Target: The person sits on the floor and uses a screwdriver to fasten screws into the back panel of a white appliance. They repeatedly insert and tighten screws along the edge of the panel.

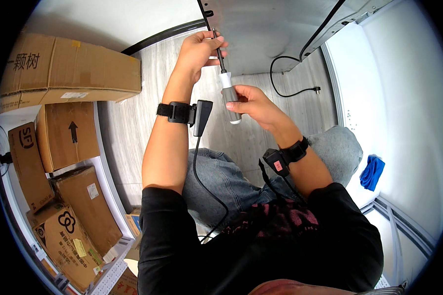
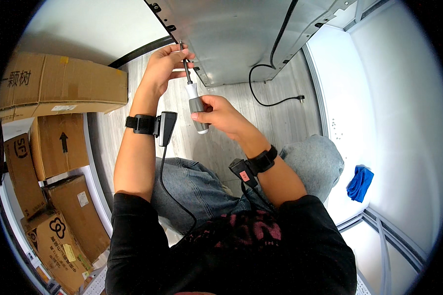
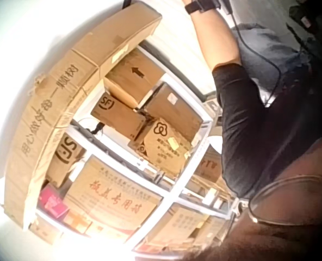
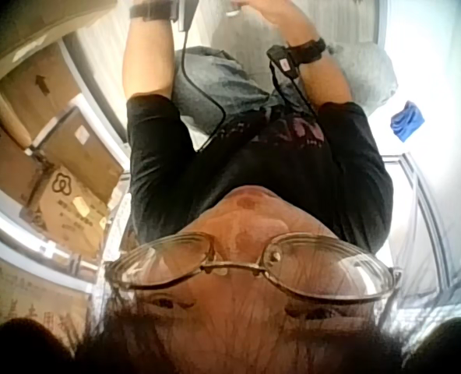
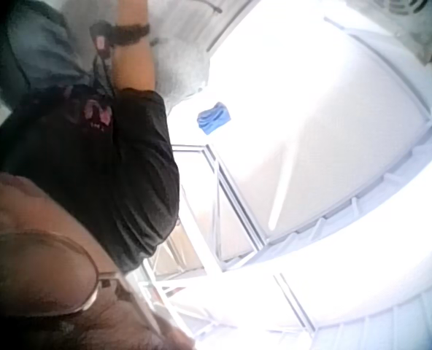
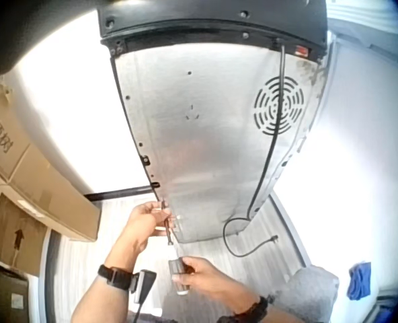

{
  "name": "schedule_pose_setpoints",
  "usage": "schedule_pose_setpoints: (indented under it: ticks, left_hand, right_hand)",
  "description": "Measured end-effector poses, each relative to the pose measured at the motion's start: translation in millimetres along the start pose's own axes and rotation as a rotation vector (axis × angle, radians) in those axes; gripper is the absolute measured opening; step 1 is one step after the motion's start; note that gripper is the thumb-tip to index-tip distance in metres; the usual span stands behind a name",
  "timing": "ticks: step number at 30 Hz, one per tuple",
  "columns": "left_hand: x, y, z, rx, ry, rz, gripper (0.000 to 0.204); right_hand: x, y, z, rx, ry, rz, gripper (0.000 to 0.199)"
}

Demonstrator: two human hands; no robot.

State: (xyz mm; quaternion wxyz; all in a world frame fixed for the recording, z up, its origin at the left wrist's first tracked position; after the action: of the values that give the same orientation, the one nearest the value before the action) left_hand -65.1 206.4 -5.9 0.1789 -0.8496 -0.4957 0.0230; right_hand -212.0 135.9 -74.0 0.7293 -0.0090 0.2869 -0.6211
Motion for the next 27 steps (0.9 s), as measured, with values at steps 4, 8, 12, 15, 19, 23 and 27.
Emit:
schedule_pose_setpoints:
  ticks: [4, 8, 12, 15, 19, 23, 27]
  left_hand:
    - [2, 7, 9, -0.019, 0.094, -0.044, 0.028]
    - [1, 7, 9, -0.013, 0.082, -0.026, 0.029]
    - [1, 5, 3, -0.039, 0.047, -0.019, 0.027]
    - [-1, 2, 0, -0.01, 0.061, -0.002, 0.03]
    - [-2, 2, 1, -0.014, 0.05, 0.011, 0.031]
    - [-2, 2, 3, -0.037, 0.003, 0.025, 0.032]
    - [-2, 1, 5, -0.053, -0.024, 0.031, 0.03]
  right_hand:
    - [3, -2, 3, 0.066, 0.03, -0.107, 0.042]
    - [-6, -13, 17, 0.014, 0.391, -0.07, 0.042]
    - [0, -11, 16, 0.014, 0.27, -0.054, 0.044]
    - [-2, -9, 16, 0.03, 0.042, -0.063, 0.043]
    - [-5, -5, 17, 0.122, 0.022, -0.096, 0.045]
    - [-5, -8, 19, 0.167, -0.04, -0.208, 0.051]
    - [-3, -11, 19, 0.179, -0.118, -0.301, 0.055]
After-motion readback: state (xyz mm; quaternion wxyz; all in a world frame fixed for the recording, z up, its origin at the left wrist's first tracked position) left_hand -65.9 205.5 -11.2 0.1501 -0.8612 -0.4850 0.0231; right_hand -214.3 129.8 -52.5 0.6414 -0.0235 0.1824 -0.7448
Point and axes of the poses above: each hand's wrist, its own y-axis towards the middle knuckle, its own x-axis out of the back of the hand, z = x × y, the point moved 6 cm from there along y, towards the middle knuckle, and after that the axes turned 7 degrees about y, right-handed, at the moved point
